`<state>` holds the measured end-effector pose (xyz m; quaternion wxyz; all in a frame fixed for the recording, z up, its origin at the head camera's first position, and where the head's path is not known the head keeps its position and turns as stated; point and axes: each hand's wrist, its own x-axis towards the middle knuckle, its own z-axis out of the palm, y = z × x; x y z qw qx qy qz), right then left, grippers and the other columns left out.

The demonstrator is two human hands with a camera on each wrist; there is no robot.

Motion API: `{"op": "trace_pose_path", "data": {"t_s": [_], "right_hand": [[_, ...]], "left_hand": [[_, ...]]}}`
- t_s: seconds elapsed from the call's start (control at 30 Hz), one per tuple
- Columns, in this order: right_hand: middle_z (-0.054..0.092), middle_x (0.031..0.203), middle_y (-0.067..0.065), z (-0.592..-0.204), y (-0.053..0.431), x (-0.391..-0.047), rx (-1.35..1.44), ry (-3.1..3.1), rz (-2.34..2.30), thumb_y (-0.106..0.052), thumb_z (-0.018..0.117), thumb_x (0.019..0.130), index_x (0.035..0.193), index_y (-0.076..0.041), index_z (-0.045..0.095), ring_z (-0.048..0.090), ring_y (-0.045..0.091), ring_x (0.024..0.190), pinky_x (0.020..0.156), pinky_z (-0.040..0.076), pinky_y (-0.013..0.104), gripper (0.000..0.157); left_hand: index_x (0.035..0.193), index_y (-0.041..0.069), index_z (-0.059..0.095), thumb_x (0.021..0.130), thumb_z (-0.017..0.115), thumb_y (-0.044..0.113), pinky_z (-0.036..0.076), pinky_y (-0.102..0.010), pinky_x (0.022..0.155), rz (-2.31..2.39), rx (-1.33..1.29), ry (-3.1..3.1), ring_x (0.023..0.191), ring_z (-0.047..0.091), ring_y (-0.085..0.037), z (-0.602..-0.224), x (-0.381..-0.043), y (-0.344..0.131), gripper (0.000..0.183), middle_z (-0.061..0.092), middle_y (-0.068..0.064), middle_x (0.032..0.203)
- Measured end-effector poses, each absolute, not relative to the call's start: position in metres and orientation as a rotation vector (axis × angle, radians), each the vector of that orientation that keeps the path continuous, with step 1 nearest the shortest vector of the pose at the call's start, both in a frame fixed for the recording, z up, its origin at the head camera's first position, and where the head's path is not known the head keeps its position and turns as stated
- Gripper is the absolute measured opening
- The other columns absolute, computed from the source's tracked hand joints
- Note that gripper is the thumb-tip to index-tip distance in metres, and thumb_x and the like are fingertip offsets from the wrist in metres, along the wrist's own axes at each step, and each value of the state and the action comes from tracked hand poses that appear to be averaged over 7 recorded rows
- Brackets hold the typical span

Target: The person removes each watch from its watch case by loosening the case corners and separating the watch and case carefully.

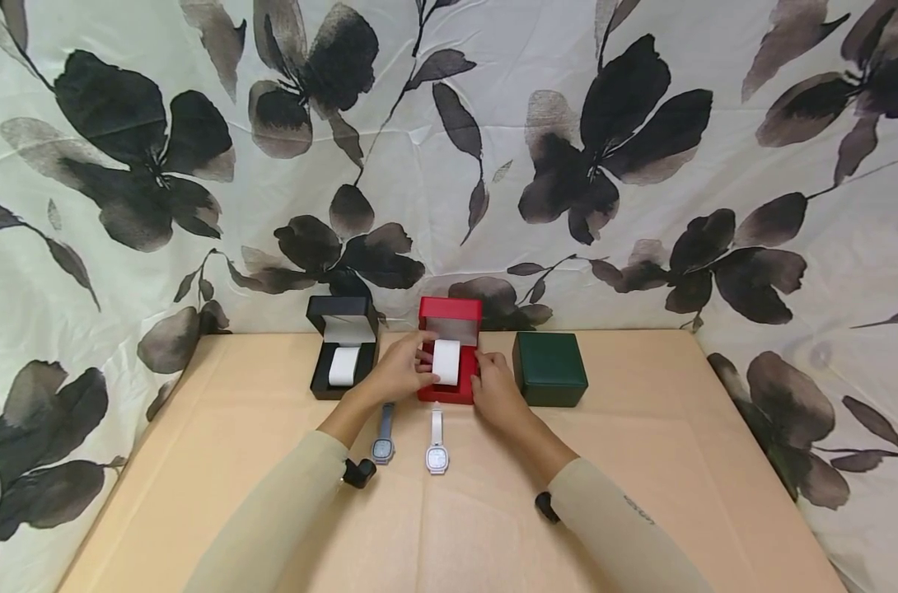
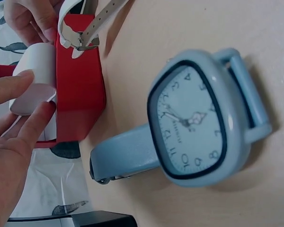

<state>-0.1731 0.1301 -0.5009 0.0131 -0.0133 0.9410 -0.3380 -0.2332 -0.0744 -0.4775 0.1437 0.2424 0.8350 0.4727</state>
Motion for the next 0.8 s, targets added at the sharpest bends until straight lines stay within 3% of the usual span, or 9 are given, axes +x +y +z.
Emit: {"op": "trace_pose_path", "data": {"t_s": [0.23, 0.8], "right_hand": [[0.050, 0.140, 0.030, -0.5015, 0.1305, -0.1740, -0.049, 2.935, -1.044, -0.007, 0.063, 0.100, 0.148, 0.012, 0.044, 0.056, 0.042, 0.127, 0.107, 0.051, 0.053, 0.055], [0.051, 0.139, 0.029, -0.4997, 0.1291, -0.1747, -0.049, 2.931, -1.041, -0.008, 0.063, 0.100, 0.148, 0.011, 0.045, 0.056, 0.042, 0.127, 0.108, 0.051, 0.053, 0.055]], "left_hand": [[0.143, -0.002, 0.048, 0.085, 0.079, -0.004, 0.061, -0.029, 0.090, 1.336, 0.709, 2.423, 0.112, 0.068, -0.029, -0.4796, -0.2335, -0.0703, 0.066, 0.057, -0.020, 0.133], [0.144, 0.002, 0.050, 0.086, 0.081, 0.001, 0.055, -0.038, 0.106, 1.188, 0.750, 2.503, 0.120, 0.062, -0.029, -0.4796, -0.2317, -0.0691, 0.065, 0.059, -0.014, 0.135]]}}
